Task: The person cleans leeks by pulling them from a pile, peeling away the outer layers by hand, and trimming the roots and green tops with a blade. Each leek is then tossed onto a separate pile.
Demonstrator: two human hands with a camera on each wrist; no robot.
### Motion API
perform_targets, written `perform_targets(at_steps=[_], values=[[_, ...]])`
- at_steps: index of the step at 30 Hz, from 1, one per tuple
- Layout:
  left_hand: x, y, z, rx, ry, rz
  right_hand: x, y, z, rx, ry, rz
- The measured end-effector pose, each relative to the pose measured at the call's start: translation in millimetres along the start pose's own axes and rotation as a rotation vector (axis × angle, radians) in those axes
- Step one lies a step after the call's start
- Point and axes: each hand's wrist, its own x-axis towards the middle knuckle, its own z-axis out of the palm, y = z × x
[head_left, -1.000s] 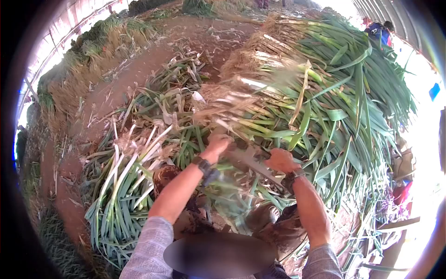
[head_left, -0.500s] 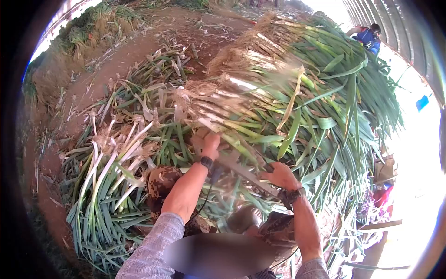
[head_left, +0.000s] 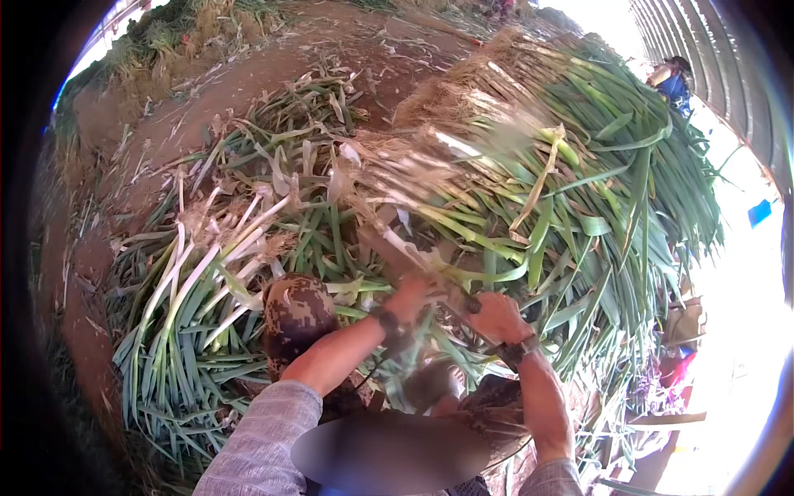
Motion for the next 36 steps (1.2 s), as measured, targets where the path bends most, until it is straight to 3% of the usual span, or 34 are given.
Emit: perform_targets(at_steps=[3,6,8,9,10,13,15,16,18,19,21,22,24,27,29,32,36], values=[[-1,-1,-2,0.001,0.004,0.034,10,-7,4,0.009,0.064,0.001],[-4,-40,-18,-0.072,0.076,0.02,12,-34,-8,0.08,0.137,-0.088],[9,47,38,-0.241,0.316,-0.16,17,-41,-14,0.167,0.207,-0.142],[16,94,68,-0.336,0.448,-0.232,24,-42,-13,0.096,0.118,-0.133],[16,78,59,-0.336,0.453,-0.229,30,-44,-13,0.025,0.027,-0.125],[10,45,42,-0.344,0.528,-0.262,36,-52,-16,0.033,-0.009,-0.079],[8,40,39,-0.067,0.39,-0.198,36,-50,-14,0.022,0.022,-0.109],[5,17,28,-0.067,0.39,-0.198,35,-49,-13,0.01,0.053,-0.136],[0,-47,0,0.511,0.255,0.135,20,-53,-30,0.076,0.048,-0.135],[0,-40,-4,0.506,0.252,0.138,14,-52,-38,0.144,0.047,-0.134],[5,-18,-18,0.836,0.219,0.28,5,-32,-33,0.148,0.066,-0.086],[16,17,-6,0.832,0.214,0.282,0,-21,-27,0.156,0.084,-0.047],[39,113,30,-0.29,0.866,-0.212,-5,5,-13,0.133,0.084,-0.058],[39,129,23,-0.28,0.847,-0.121,-12,27,3,0.092,0.174,-0.085],[35,99,-9,-0.41,0.816,-0.158,-23,23,-3,0.119,0.083,0.027],[35,94,-18,-0.231,0.663,-0.123,-28,19,-10,0.105,-0.008,0.04],[41,127,-13,-0.262,0.838,-0.07,-33,31,-4,0.105,0.086,0.002]])
